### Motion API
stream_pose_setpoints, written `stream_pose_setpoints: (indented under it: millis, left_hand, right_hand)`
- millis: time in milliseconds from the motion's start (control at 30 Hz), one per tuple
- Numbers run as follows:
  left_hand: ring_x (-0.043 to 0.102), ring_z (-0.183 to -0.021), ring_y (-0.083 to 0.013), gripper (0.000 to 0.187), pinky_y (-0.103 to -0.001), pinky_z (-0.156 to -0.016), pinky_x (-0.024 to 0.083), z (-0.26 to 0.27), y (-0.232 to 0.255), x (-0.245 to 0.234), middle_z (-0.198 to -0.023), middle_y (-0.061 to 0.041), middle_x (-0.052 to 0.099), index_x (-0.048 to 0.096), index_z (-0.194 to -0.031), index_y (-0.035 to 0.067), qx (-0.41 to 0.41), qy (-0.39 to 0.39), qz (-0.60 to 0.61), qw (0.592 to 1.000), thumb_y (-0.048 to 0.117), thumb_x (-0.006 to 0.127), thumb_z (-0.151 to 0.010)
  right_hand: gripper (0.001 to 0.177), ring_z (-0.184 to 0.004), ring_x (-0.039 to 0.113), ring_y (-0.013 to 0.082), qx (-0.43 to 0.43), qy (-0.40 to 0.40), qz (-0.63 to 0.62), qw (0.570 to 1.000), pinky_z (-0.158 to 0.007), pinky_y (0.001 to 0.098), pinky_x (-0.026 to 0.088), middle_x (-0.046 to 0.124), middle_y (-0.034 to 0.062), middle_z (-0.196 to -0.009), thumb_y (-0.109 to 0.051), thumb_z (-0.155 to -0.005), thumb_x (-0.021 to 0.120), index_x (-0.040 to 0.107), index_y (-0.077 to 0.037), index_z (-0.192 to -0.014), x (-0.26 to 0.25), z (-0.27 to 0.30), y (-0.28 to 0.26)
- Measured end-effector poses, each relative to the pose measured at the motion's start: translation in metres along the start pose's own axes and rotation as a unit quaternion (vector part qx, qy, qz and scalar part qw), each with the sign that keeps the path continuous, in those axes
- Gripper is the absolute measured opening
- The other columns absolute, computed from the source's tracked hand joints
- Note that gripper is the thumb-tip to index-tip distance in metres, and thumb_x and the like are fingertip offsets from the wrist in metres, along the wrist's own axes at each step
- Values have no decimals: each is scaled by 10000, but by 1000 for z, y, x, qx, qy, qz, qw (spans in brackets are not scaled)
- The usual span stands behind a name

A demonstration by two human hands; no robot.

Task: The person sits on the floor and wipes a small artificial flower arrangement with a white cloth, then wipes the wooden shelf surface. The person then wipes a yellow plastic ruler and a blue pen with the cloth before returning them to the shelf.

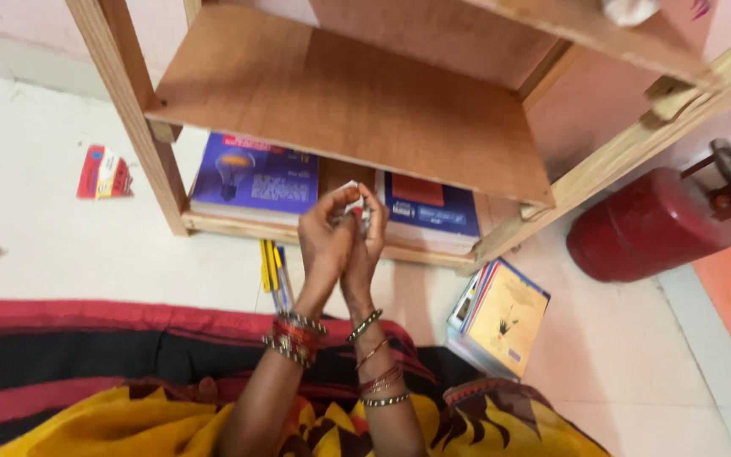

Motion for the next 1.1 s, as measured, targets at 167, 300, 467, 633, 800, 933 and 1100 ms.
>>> stream_pose_setpoints:
  millis: [167, 300, 467, 633, 800, 933, 1100]
  left_hand:
    - [747, -847, -196, 268, -340, -772, 592, -27, -26, -25, -967, -98, 800, 795, -1037, 100, -100, -24, -218, 971, 269, 739, -836]
    - [701, -941, -308, 427, -576, -947, 388, -34, -67, -66, -911, -70, 828, 836, -911, 131, -37, 12, -412, 910, 552, 830, -840]
    - [706, -974, -349, 551, -460, -825, 550, -34, -156, -114, -956, -158, 768, 763, -960, 60, -206, -58, -489, 846, 564, 857, -758]
    - [725, -952, -355, 507, -455, -817, 590, 3, -243, -111, -1023, -191, 745, 752, -1027, 51, -287, -19, -521, 803, 481, 853, -777]
    - [718, -916, -370, 523, -485, -800, 567, 39, -289, -96, -987, -209, 741, 727, -1006, 22, -209, 25, -554, 806, 448, 864, -735]
    - [732, -842, -378, 228, -476, -766, 588, 39, -289, -93, -920, -202, 747, 749, -884, 44, -156, 56, -562, 811, 256, 769, -804]
    - [734, -801, -333, 305, -446, -786, 590, 18, -241, -113, -812, -186, 750, 738, -764, 58, -294, -42, -433, 851, 359, 786, -741]
  right_hand:
    - [464, -1084, 652, 231, 18, -97, 200, 975, -908, 339, 533, 628, 101, -1222, 95, -865, 523, 671, -36, -1284, -24, 0, 7]
    - [381, -1067, 699, 247, -71, -87, 389, 915, -949, 338, 532, 701, 118, -1126, 53, -849, 704, 700, -37, -1219, -53, -2, 20]
    - [453, -1136, 679, 247, 4, -39, 334, 942, -989, 349, 519, 704, 148, -1211, 9, -827, 715, 648, -8, -1274, -87, -9, 40]
    - [382, -1094, 702, 226, 63, -40, 278, 958, -959, 336, 550, 728, 137, -1189, -25, -848, 708, 684, -16, -1229, -93, -7, 55]
    - [358, -996, 737, 205, 98, -90, 317, 939, -861, 310, 593, 750, 113, -1119, -56, -829, 728, 708, -32, -1185, -84, -3, 57]
    - [349, -973, 740, 197, 100, -109, 329, 933, -837, 302, 580, 765, 118, -1091, -58, -817, 744, 715, -27, -1163, -85, 1, 58]
    - [375, -915, 717, 172, 171, -160, 244, 941, -778, 281, 579, 759, 109, -1047, -49, -816, 726, 691, 0, -1186, -95, 4, 78]
Point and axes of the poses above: each hand's wrist, its own z-axis away from the middle knuckle, its own x-axis out of the palm, y = z × x, the point moved 1 cm from there along -z, towards the middle knuckle
